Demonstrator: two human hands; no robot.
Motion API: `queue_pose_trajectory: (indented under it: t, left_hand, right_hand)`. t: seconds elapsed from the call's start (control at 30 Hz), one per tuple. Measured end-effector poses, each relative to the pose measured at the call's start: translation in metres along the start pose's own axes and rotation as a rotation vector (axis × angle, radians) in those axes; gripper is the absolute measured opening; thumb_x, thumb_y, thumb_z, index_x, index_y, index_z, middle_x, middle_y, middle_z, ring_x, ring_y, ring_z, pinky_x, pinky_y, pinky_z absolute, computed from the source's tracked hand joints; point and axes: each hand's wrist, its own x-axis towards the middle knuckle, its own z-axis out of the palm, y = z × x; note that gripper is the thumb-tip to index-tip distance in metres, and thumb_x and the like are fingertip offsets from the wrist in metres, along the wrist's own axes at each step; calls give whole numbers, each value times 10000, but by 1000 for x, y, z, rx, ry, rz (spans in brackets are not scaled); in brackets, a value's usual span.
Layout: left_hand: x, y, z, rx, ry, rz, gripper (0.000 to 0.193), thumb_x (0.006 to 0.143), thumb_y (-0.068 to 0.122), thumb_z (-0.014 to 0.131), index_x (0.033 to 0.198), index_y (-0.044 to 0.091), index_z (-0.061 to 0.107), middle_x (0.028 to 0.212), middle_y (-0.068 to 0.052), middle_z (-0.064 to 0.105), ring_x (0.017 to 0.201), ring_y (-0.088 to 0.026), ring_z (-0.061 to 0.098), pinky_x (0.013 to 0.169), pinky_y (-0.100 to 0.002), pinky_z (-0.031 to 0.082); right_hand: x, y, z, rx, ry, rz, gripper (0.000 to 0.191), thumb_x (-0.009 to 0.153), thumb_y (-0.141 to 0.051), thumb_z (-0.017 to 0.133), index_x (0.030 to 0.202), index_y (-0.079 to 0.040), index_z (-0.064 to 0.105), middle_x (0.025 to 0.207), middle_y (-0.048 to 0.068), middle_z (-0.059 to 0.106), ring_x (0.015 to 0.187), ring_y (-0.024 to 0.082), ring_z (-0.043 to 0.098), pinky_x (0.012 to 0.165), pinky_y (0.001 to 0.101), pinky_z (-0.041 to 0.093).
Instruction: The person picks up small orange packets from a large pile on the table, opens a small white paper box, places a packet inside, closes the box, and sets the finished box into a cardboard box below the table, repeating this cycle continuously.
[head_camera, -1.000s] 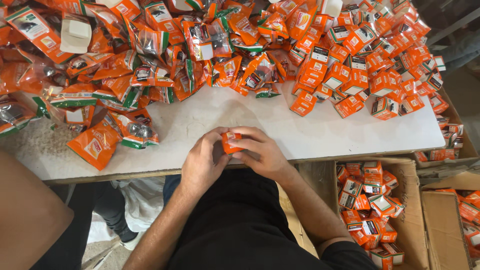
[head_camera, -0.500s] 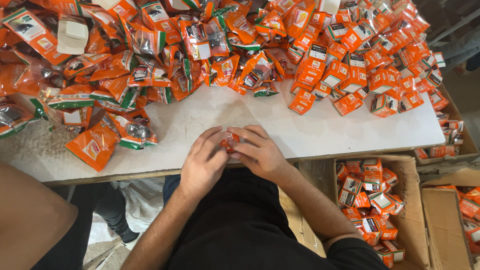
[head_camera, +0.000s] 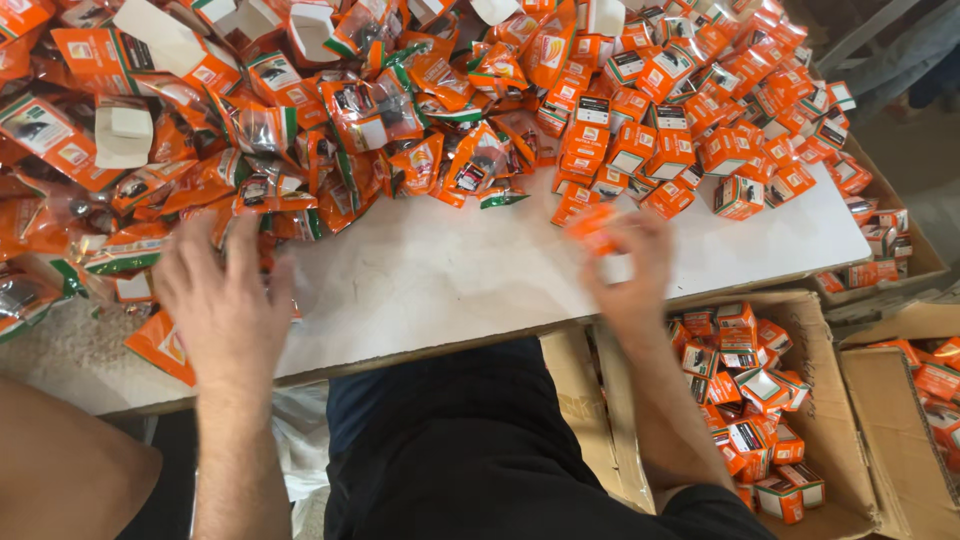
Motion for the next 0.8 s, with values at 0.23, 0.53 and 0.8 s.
queue_pose_trajectory:
  t: [0.23,0.53,0.8]
  left_hand:
    - [46,-27,38,156,-8,82,355,878,213,812,1197,116,687,1174,-35,619,1245,-295,541,1056,-540,366]
    - [33,44,27,-478,-98,217,122,870,139,765,943,64,701,871,-118,630,825,-328,643,722,-472,531]
    - [96,-19,56,-358,129,30,109,910,36,739,1004,70,695,954,-150,695,852,-364,675,728,-468,544]
  right_hand:
    - [28,42,-17,-244,-176,-22,326,918,70,715,1225,-38,698,1393,186,613,1176,345,640,1025,436,520]
    - [16,-78,26,170,-223,-363,552,876,-193,781,1364,-47,567,1441,170,530,1326,396,529,1120,519,435]
    - [26,-131,79,-53,-760,-126,673,948,-424,730,1534,-170,518,1272,115,578,1255,361,474,1094,536,353]
